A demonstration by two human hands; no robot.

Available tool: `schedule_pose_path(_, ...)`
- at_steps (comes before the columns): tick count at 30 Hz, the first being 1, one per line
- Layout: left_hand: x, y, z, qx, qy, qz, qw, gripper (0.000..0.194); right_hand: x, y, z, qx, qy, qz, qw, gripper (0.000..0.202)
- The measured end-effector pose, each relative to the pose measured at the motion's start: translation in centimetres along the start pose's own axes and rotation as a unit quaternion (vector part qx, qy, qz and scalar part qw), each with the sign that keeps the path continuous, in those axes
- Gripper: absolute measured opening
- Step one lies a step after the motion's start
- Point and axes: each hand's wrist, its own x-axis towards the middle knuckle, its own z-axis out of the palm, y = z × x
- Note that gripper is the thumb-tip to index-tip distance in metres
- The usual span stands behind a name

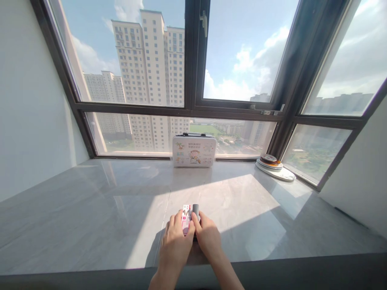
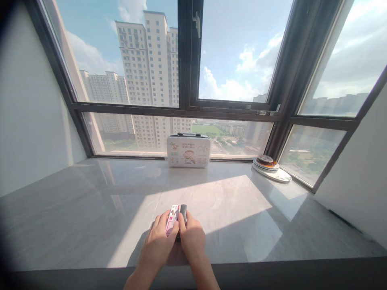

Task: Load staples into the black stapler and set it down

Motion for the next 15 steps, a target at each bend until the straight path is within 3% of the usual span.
schedule_pose_path(3,0.3,-0.9,0.4,0.056,0.015,-0.02,0.998,0.057,-0.4,-0.3,0.1,-0.012,0.022,0.018,1.0,0.042)
schedule_pose_path(7,0.3,-3.1,0.1,0.015,0.019,0.003,1.0,0.043,-0.8,1.7,-3.1,0.003,0.013,0.041,0.999,0.045)
schedule_pose_path(10,0.9,-5.0,-1.1,-0.026,0.036,0.008,0.999,0.042,-1.2,3.4,-5.1,0.012,0.022,0.035,0.999,0.049)
schedule_pose_path(15,3.6,-7.5,-3.5,0.053,0.034,-0.015,0.998,0.017,-1.7,4.3,-5.8,0.024,0.034,0.031,0.999,0.051)
